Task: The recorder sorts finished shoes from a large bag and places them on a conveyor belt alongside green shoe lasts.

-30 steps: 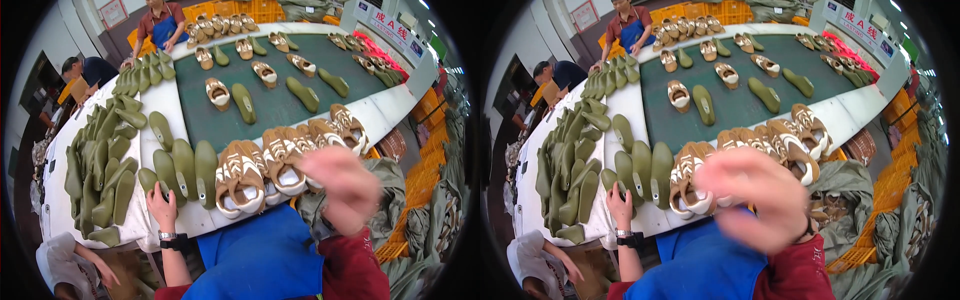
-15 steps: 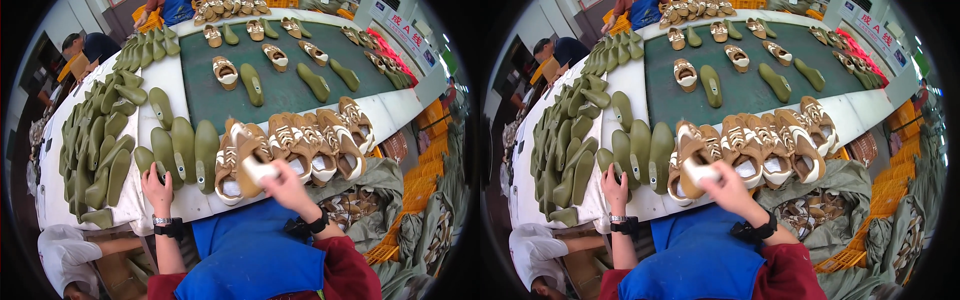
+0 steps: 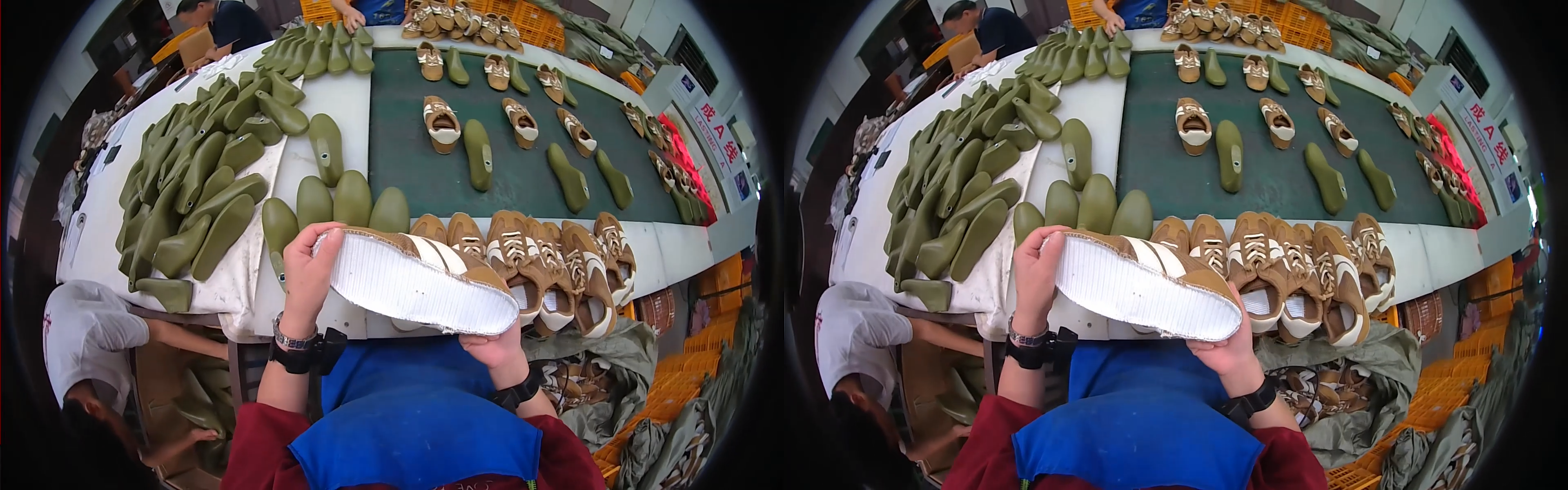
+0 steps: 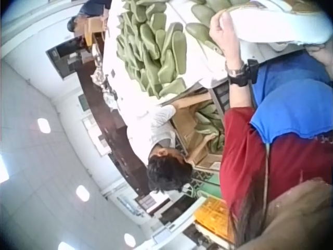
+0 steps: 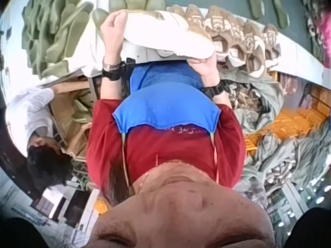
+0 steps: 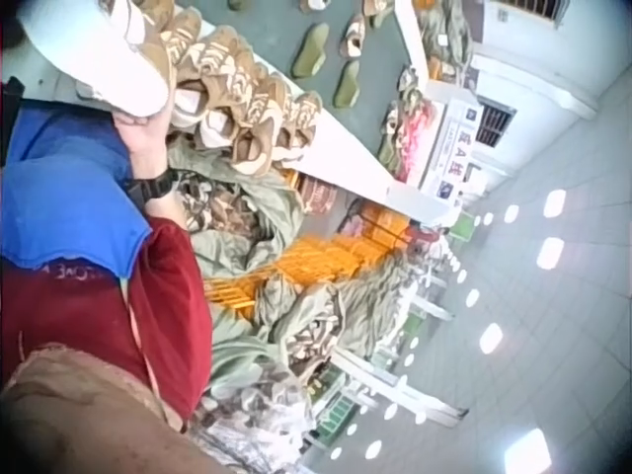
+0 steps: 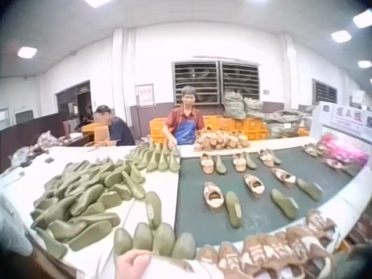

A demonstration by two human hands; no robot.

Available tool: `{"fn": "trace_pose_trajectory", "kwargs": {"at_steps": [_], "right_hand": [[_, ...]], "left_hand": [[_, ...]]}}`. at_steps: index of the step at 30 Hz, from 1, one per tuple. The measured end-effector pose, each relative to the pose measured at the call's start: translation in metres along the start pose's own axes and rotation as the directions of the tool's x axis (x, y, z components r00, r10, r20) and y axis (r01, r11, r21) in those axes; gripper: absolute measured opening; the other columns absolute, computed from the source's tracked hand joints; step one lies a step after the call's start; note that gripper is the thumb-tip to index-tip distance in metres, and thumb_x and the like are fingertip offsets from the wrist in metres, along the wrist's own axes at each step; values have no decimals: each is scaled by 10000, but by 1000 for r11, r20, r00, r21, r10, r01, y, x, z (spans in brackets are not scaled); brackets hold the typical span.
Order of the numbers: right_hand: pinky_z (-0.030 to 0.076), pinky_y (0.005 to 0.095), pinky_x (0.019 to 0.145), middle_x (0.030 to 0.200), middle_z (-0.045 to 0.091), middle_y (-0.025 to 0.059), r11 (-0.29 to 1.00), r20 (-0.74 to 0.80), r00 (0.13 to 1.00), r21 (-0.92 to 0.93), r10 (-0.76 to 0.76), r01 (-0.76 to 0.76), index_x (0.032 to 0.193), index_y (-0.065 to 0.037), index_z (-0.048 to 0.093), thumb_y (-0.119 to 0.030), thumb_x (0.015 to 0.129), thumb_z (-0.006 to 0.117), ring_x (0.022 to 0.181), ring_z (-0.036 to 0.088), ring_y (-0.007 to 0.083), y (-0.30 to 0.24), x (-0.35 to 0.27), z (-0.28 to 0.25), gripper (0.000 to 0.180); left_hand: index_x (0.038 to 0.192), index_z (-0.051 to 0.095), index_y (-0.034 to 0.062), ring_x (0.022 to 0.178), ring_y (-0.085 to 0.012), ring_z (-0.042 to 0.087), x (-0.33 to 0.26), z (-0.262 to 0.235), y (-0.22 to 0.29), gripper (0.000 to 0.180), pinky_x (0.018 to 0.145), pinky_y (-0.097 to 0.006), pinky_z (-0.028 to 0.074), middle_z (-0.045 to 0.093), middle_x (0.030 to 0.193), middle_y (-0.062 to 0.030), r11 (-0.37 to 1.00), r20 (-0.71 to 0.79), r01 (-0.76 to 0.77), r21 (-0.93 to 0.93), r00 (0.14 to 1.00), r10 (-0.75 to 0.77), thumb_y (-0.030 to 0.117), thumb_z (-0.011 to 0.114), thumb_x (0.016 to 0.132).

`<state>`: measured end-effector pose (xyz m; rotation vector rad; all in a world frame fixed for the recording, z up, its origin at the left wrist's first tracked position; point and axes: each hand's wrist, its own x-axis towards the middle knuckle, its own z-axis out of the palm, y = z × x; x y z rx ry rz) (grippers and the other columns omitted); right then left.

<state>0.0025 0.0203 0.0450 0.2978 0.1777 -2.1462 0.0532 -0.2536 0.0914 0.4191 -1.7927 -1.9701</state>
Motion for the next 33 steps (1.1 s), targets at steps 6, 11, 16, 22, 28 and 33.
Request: {"fn": "trace_pose_trajectory", "kwargs": {"at_steps": [6,11,16,22,28,33], "right_hand": [[306,172,338,922,668,75,1000,-49,999,13,18,-18,1157,-55,564,-499,945,366,333,309,24,5,1,7,531],[381,195,362,1045,640,103,1000,11,1000,-1,7,-7,1201,-55,541,-514,942,365,528,551,97,4,0,7,556],[525,312,630,1160,600,112,1000,140,990,11,25,-27,1235,-69,522,-503,944,364,958,620,235,3,-2,5,546],[496,424,867,1198,583,122,994,188,981,88,49,-66,1243,-74,517,-484,947,366,1087,578,290,1,0,-2,527],[465,441,920,1229,558,134,995,70,993,-29,-91,93,1253,-69,503,-479,951,359,1120,554,293,1,-4,5,530],[491,365,860,1163,581,125,776,-9,885,-485,-465,403,1181,-52,510,-391,930,474,1030,587,220,-2,-9,8,423]], "left_hand": [[924,644,-28,686,-43,550,-2,-4,0,222,618,-195,443,633,797,-3,999,-49,-27,-46,998,25,191,618,899],[905,641,-22,659,-44,541,-4,0,-1,244,601,-196,438,630,778,-8,985,-99,9,-171,995,-26,217,593,919],[929,638,-33,671,-66,571,-7,2,1,329,614,-210,456,643,791,-33,980,-68,17,-200,997,-31,278,533,950],[1014,614,-40,735,-115,614,-10,12,10,423,683,-249,493,655,850,-77,957,-78,70,-282,992,-96,337,425,986],[1146,544,-39,911,-161,600,-15,11,7,459,810,-290,478,624,1004,-117,915,-1,136,-380,989,-147,352,351,1002],[1279,461,8,1134,-190,499,-15,13,-11,397,947,-318,409,506,1246,-103,973,-81,128,-190,986,-146,268,429,980]]}}
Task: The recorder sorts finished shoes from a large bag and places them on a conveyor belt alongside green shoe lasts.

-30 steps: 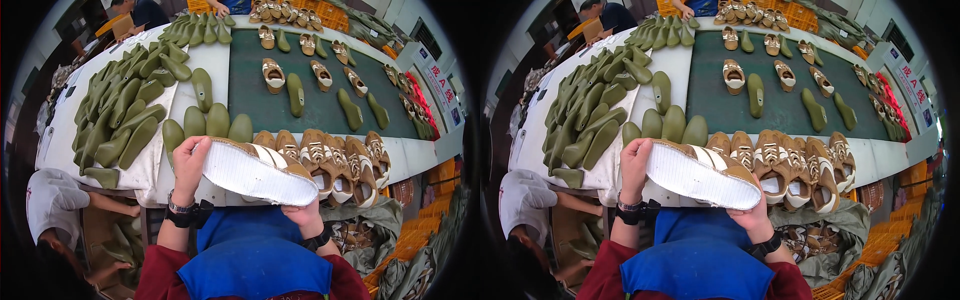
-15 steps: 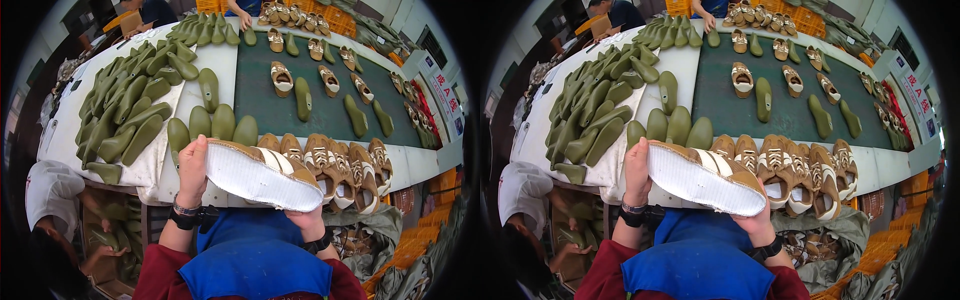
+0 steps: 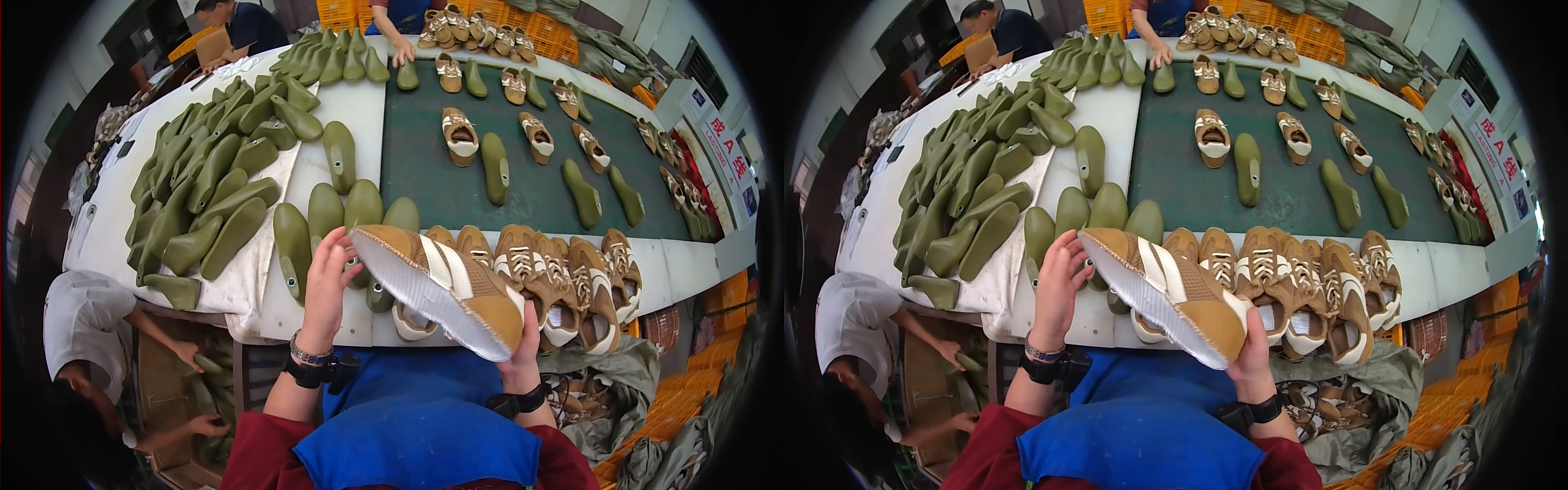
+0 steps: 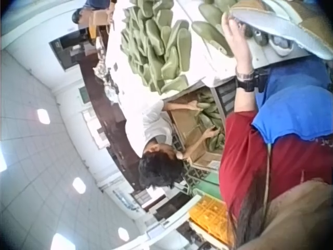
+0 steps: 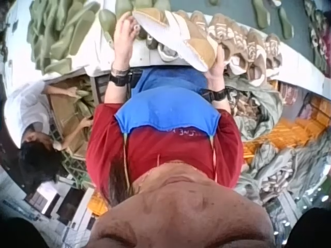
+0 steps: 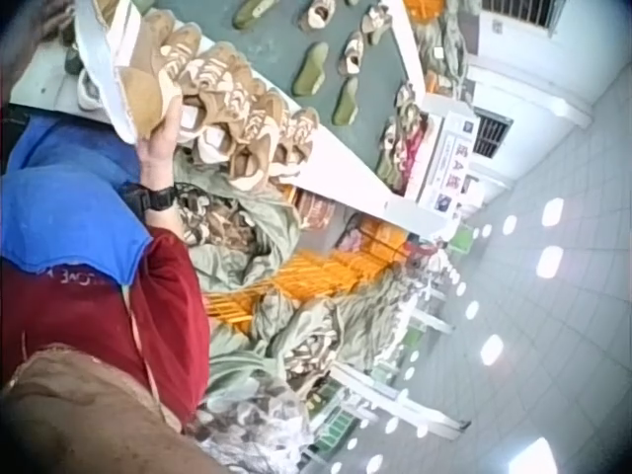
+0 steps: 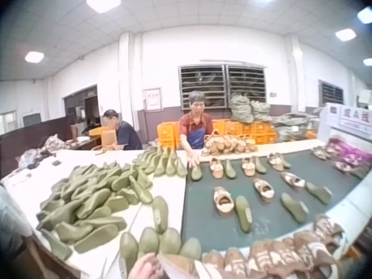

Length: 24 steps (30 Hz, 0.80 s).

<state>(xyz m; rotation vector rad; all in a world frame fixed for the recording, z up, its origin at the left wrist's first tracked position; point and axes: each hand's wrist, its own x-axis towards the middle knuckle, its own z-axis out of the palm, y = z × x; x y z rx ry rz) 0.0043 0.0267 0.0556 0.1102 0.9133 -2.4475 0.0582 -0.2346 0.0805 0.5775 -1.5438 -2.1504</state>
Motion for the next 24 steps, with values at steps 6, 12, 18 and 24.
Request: {"fn": "trace_pose_trajectory", "kwargs": {"at_steps": [6,12,18,24], "right_hand": [[438,308,463,715,546,41,-150,571,788,-821,-231,551,858,-55,543,-239,777,706,550,578,177,-8,22,6,260],[485,392,514,758,572,87,-422,569,817,-767,-100,483,866,-82,531,-270,758,701,642,609,301,4,33,3,276],[493,403,563,801,581,101,-356,531,841,-809,-100,468,901,-65,553,-267,754,707,677,608,322,1,31,2,294],[500,375,529,788,571,89,-352,565,818,-792,-112,499,881,-91,515,-271,791,664,642,623,262,0,32,-6,251]], "left_hand": [[1181,551,23,1083,-209,538,0,-27,-32,338,872,-324,463,547,1195,-112,783,208,-242,573,967,146,119,599,860],[1185,540,24,1017,-248,567,1,-24,-20,370,819,-321,477,547,1169,-153,496,367,-409,766,912,184,107,627,835],[1341,383,88,550,-374,606,3,-9,-35,666,519,-455,489,604,568,-146,66,426,-424,903,904,-28,432,622,823],[1325,402,164,593,-379,621,26,19,-41,561,570,-474,507,618,636,-195,-148,460,-491,859,865,-200,245,595,804]]}}
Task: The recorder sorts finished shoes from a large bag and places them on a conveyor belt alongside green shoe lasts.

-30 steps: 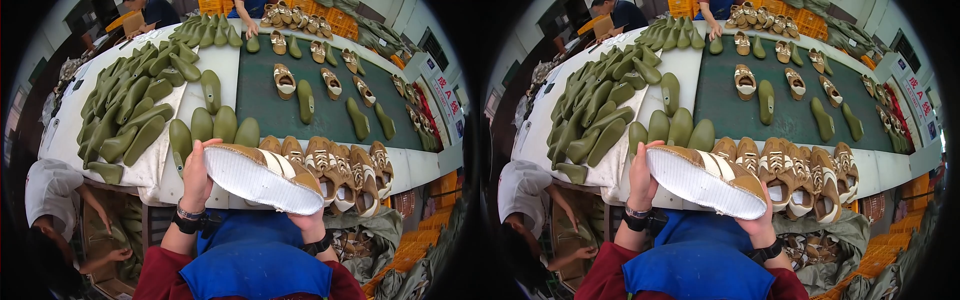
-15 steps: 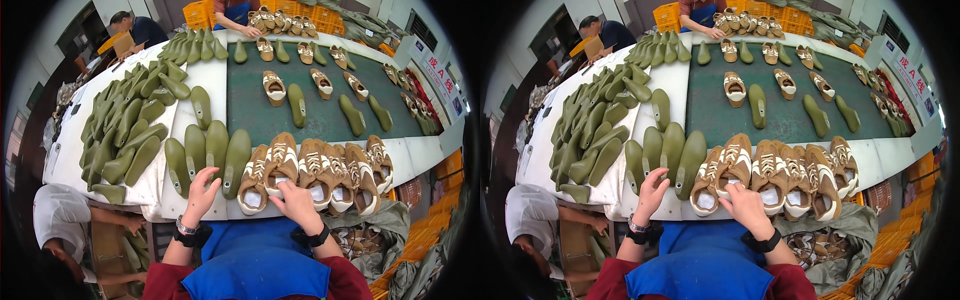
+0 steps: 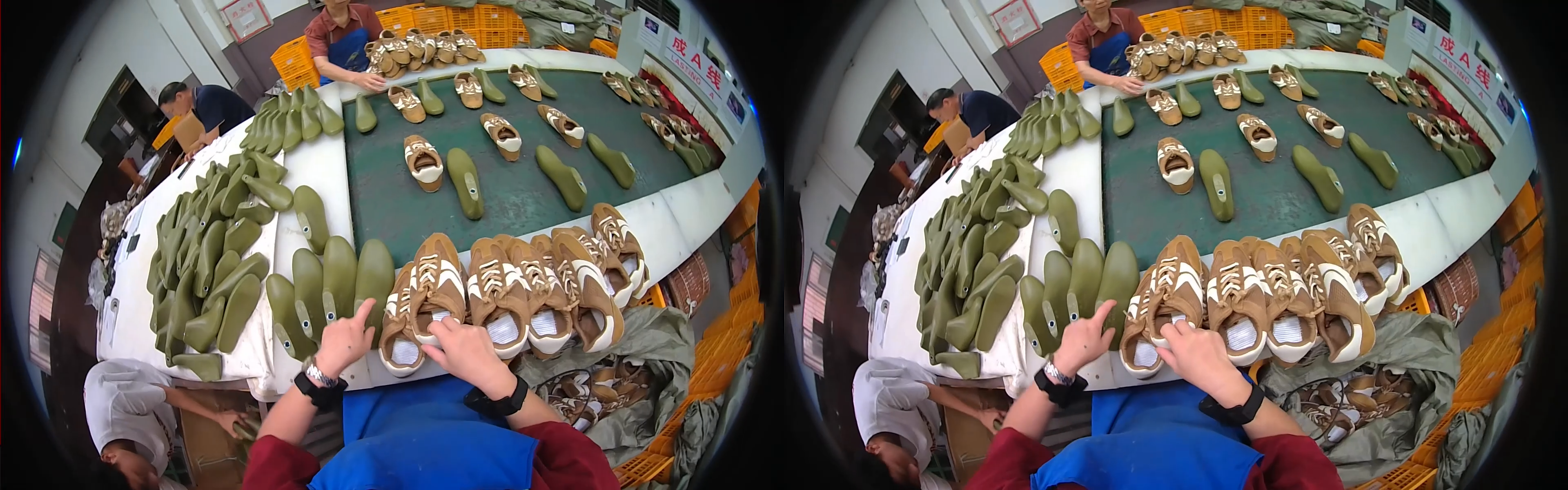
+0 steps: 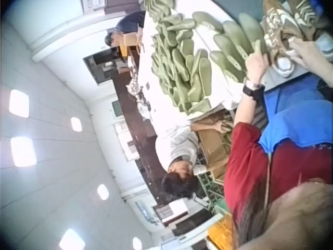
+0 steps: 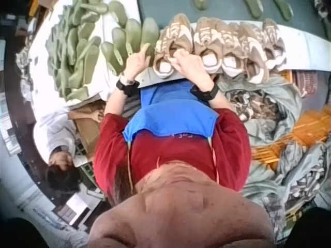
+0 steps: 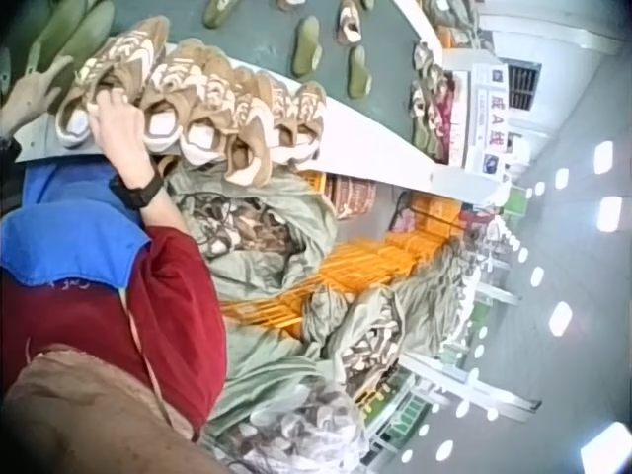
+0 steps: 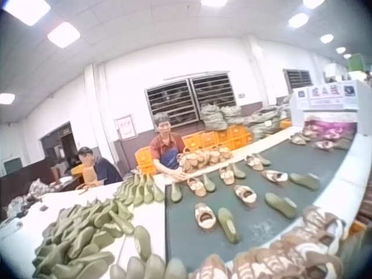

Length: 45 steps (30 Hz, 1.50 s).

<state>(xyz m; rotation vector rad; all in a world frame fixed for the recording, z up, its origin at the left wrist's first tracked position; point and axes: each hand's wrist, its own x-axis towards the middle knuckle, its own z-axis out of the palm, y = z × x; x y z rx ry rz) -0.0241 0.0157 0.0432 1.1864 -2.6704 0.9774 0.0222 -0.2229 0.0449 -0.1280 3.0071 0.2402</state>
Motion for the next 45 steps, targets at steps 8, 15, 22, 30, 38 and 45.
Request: {"fn": "trace_pose_trajectory", "kwargs": {"at_steps": [8,15,22,30,38,45], "right_hand": [[491,347,500,761,536,76,1000,-1,1000,-6,3,-3,872,-95,495,-281,799,657,618,623,246,1,-2,-4,257],[481,346,465,758,523,66,1000,-36,999,16,9,-9,885,-98,528,-292,781,675,568,602,251,2,-7,3,265],[485,359,468,760,524,70,999,-56,998,42,34,-32,882,-89,524,-280,781,677,586,605,263,8,-10,4,265],[493,374,496,782,560,76,999,-43,999,25,31,-30,916,-97,549,-282,777,680,614,616,282,0,-7,4,266],[495,407,544,807,570,97,997,-88,994,49,69,-65,919,-89,543,-264,764,690,667,620,312,-2,-5,8,277],[482,339,547,823,585,83,973,-203,978,230,49,-1,876,-42,589,-183,728,746,638,606,267,-30,2,-5,258]], "left_hand": [[1302,418,145,687,-324,651,172,-35,-24,515,700,-412,524,661,842,-190,983,375,167,-73,918,-128,229,546,811],[1424,302,156,989,-344,616,249,39,-47,608,855,-420,487,631,1052,-226,970,212,164,176,956,-201,177,484,845],[1441,230,117,868,-341,643,240,19,-25,717,774,-435,505,656,893,-239,988,260,141,-56,958,-122,202,580,821],[1366,343,44,894,-389,614,186,1,-33,619,791,-460,489,643,943,-237,958,32,-226,-179,971,235,168,576,806],[1272,474,40,946,-378,609,44,-26,13,471,811,-402,489,629,1046,-217,867,-31,-343,-362,934,356,164,604,837],[1422,267,59,1128,-222,527,-16,23,25,592,912,-360,447,487,1297,-116,360,-83,-98,-928,995,57,254,540,933]]}}
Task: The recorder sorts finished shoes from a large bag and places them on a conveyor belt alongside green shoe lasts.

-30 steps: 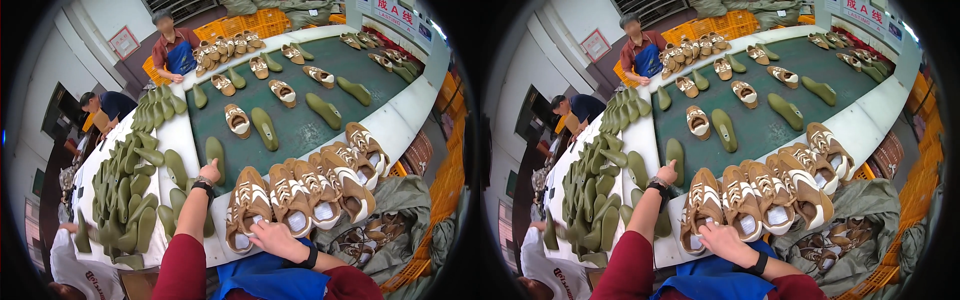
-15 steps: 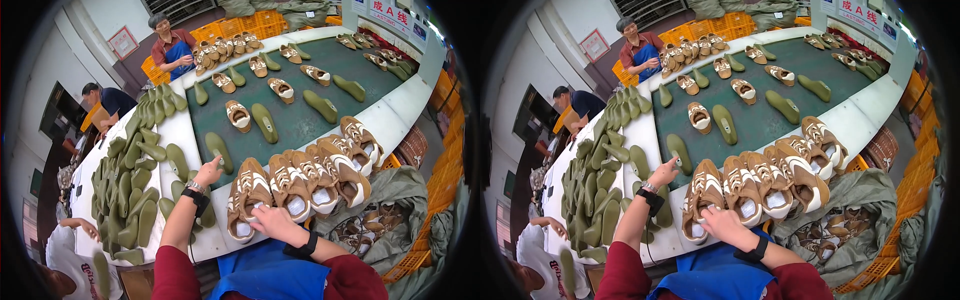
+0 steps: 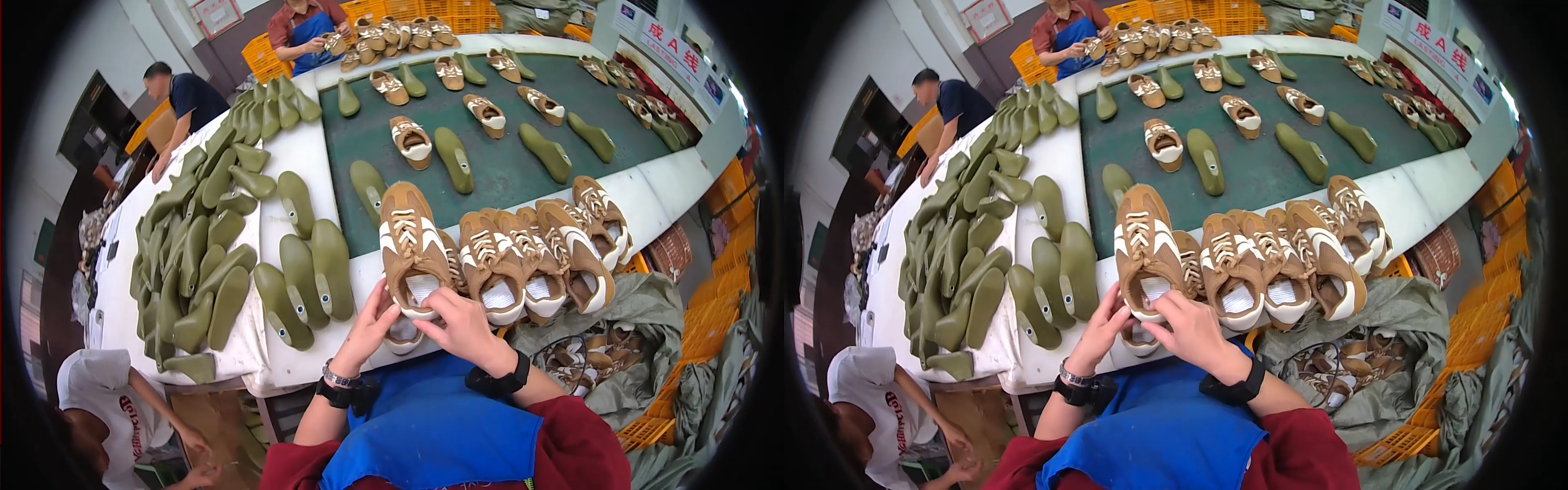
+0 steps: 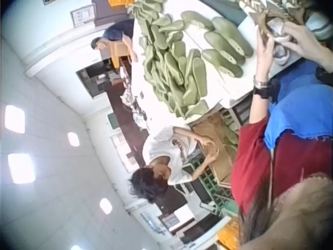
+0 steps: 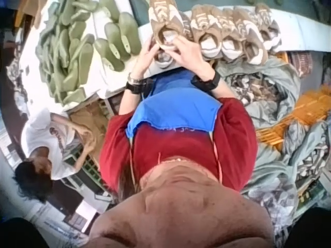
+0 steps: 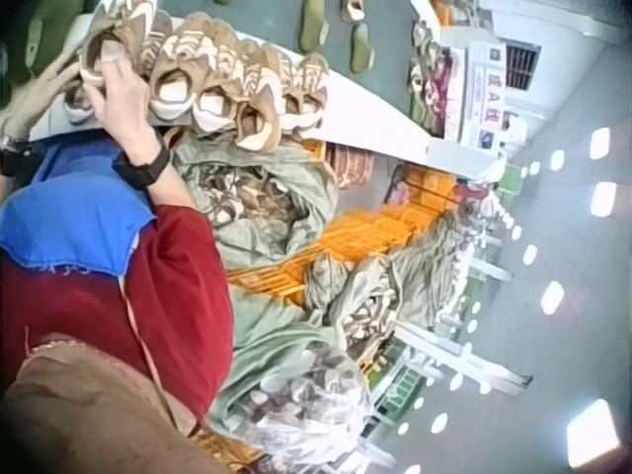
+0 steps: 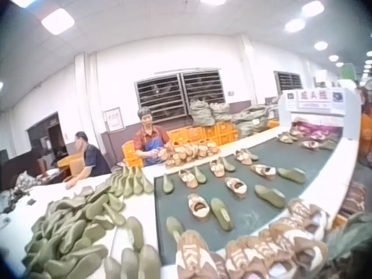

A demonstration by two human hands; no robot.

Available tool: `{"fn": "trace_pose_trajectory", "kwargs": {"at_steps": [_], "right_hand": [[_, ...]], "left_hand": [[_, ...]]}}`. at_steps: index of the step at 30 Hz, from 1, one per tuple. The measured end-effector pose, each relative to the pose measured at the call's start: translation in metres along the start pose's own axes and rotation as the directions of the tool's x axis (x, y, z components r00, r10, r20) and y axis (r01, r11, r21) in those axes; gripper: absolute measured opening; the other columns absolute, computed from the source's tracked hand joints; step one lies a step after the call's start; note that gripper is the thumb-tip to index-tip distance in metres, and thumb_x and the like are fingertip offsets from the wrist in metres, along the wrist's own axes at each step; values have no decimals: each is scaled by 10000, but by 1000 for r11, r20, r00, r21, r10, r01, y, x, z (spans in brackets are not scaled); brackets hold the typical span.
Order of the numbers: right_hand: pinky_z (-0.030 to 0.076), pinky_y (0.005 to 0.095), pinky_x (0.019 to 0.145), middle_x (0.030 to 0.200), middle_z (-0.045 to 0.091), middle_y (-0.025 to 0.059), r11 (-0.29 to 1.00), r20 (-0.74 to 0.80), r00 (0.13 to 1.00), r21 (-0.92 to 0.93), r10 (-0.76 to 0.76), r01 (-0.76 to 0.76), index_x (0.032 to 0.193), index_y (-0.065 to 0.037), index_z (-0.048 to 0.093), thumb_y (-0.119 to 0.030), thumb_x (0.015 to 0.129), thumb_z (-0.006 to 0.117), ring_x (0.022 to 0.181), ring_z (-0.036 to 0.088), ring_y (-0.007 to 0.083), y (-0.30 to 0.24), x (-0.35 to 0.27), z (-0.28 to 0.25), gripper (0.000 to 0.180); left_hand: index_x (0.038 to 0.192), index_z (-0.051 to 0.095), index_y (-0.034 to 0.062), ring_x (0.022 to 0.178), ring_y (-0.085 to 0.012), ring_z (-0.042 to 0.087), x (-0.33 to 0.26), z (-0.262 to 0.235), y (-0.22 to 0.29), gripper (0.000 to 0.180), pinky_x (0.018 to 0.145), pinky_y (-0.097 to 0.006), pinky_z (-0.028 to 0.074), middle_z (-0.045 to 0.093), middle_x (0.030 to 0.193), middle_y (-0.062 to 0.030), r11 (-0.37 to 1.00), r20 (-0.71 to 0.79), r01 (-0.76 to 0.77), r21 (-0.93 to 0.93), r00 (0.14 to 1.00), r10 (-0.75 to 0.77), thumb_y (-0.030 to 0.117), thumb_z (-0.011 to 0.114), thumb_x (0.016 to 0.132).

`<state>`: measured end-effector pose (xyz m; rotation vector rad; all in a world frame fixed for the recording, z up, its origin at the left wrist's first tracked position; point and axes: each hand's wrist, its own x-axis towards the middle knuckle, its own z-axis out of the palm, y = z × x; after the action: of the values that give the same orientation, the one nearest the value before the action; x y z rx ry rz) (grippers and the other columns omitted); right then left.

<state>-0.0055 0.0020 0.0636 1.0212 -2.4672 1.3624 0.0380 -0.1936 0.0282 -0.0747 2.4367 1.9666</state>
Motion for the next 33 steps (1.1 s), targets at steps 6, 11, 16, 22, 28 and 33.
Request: {"fn": "trace_pose_trajectory", "kwargs": {"at_steps": [6,11,16,22,28,33], "right_hand": [[487,318,564,875,595,97,990,5,991,42,-133,132,879,-43,589,-164,725,747,658,604,263,-9,2,6,252],[487,299,528,831,596,72,966,-47,994,244,101,-86,916,-26,592,-180,755,732,593,619,197,-11,6,5,263],[477,280,502,795,605,77,931,-87,980,336,181,-142,901,-11,592,-201,747,743,556,608,178,-12,5,0,287],[475,310,506,791,585,56,990,-68,988,12,-141,142,814,-65,614,-220,715,754,585,599,233,-24,0,3,231],[483,317,519,824,599,64,995,-64,997,88,-48,53,893,-64,609,-197,736,734,608,609,234,-21,-1,8,240],[494,321,544,888,615,82,989,-62,998,145,24,-15,952,-57,601,-172,756,705,643,623,243,-18,-1,6,249]], "left_hand": [[1464,92,54,1315,-241,323,-8,0,22,773,1021,-409,363,263,1448,-150,929,91,67,-363,995,-36,181,598,894],[1467,75,67,1290,-311,353,-21,5,38,881,1027,-421,357,276,1423,-202,992,-135,-118,37,983,122,206,667,829],[1459,117,67,1290,-293,350,-21,1,28,797,1021,-415,360,302,1408,-188,942,-191,-96,-321,981,35,210,628,866],[1447,182,75,1262,-256,379,-15,-1,42,705,1016,-386,358,336,1393,-145,980,-254,-166,-109,958,133,92,578,863],[1407,276,47,1278,-271,375,-25,6,44,698,1007,-386,369,329,1401,-155,952,-204,-231,200,941,271,125,643,817],[1354,367,28,1264,-362,392,-39,12,53,691,986,-399,401,292,1409,-222,914,-113,-247,322,948,296,106,706,757]]}}
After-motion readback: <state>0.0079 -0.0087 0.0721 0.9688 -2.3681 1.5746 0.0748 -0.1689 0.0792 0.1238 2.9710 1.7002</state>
